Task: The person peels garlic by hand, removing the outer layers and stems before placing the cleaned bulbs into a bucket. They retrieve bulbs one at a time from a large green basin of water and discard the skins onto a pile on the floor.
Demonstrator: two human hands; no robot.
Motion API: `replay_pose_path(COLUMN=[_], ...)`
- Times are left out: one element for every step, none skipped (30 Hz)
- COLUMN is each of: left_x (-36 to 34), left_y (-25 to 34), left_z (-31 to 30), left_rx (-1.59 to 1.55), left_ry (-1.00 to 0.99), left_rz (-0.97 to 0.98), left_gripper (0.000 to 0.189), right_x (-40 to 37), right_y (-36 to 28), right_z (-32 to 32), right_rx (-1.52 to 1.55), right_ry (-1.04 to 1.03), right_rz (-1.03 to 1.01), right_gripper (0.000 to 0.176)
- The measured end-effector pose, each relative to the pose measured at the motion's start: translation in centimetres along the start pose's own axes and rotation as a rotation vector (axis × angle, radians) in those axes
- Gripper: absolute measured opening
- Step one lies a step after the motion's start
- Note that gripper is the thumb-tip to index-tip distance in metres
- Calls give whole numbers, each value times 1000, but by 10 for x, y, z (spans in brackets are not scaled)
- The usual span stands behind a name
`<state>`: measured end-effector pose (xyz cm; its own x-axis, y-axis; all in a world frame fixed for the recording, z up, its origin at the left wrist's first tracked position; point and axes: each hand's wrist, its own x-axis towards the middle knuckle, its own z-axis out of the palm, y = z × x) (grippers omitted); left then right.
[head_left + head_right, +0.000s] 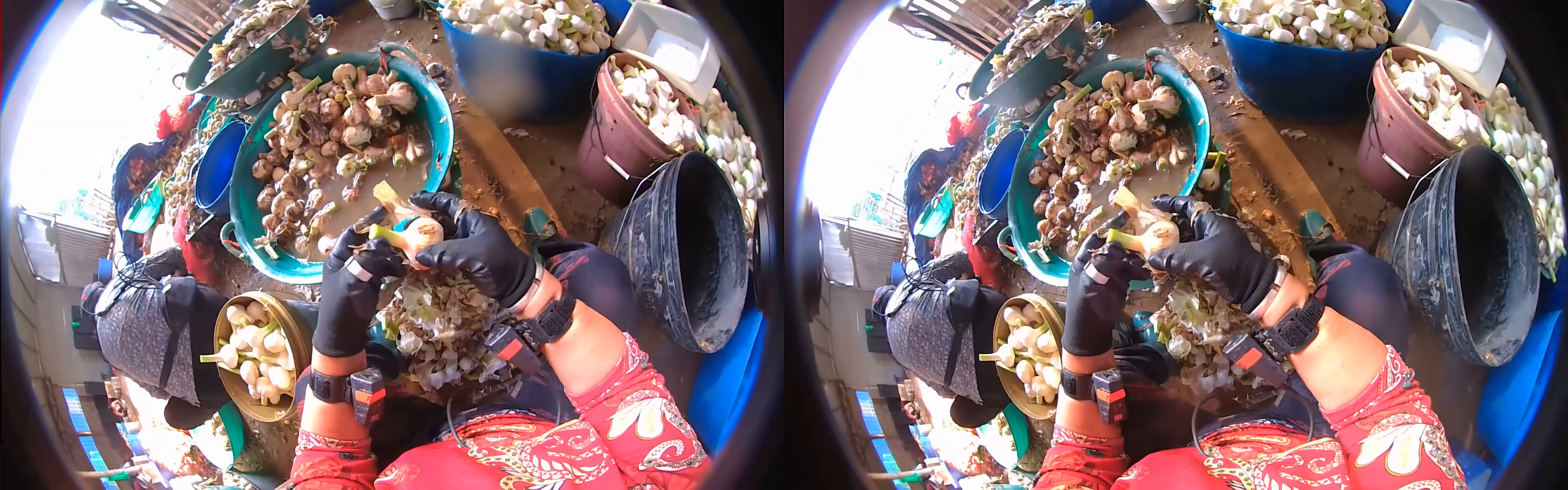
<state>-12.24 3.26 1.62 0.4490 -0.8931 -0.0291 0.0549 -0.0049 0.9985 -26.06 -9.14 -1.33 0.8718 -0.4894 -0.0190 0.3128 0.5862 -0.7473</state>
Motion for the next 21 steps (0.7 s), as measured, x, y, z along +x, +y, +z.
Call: replay_pose_path(left_x=[0,0,0,0,0,-1,1,4,7,8,9,9,8,8,7,7,6,6,6,6,6], left_y=[4,6,7,6,5,4,3,1,-1,-2,-3,-2,-2,0,1,1,3,3,2,1,2], left_z=[4,6,6,6,5,4,4,3,2,-3,-9,-12,-12,-13,-13,-13,-10,-8,-7,-4,1], left_rx=[-128,-258,-208,-211,-167,-121,-120,-62,-3,-1,-49,-97,-103,-101,-89,-78,-130,-133,-134,-135,-169], left_ry=[15,30,33,34,34,36,40,72,102,105,120,135,195,196,202,204,186,185,163,138,122], left_rz=[-71,-143,-155,-157,-151,-143,-144,-60,26,28,-40,-108,-77,-74,-73,-74,-81,-81,-75,-73,-72], left_gripper=[27,29,29,29,29,28,28,27,26,26,25,25,25,25,25,26,28,28,29,30,32], right_x=[0,-1,-1,-1,-1,-2,-2,-3,-3,-4,-6,-9,-10,-10,-9,-13,-13,-12,-9,-5,-3], right_y=[1,1,2,-1,-5,-7,-6,-3,-1,1,-3,-7,-12,-16,-21,-9,-7,-6,-5,-2,-1], right_z=[0,1,6,6,6,7,11,12,10,8,9,6,0,-2,-2,-4,-2,0,-1,-3,-4], right_rx=[-6,-13,6,5,-43,-90,-126,-127,-230,-330,-250,-249,-387,-520,-748,-801,-1003,-1206,-1209,-847,-485], right_ry=[-17,-32,-12,-10,41,89,89,80,130,185,181,179,-45,-270,-533,-563,-454,-341,-339,-173,-11], right_rz=[11,24,-25,-22,-2,18,-23,-20,-137,-253,-249,-248,-99,51,207,438,420,399,401,307,208], right_gripper=[65,67,61,61,55,49,32,32,25,18,13,13,13,13,15,14,21,28,28,38,49])
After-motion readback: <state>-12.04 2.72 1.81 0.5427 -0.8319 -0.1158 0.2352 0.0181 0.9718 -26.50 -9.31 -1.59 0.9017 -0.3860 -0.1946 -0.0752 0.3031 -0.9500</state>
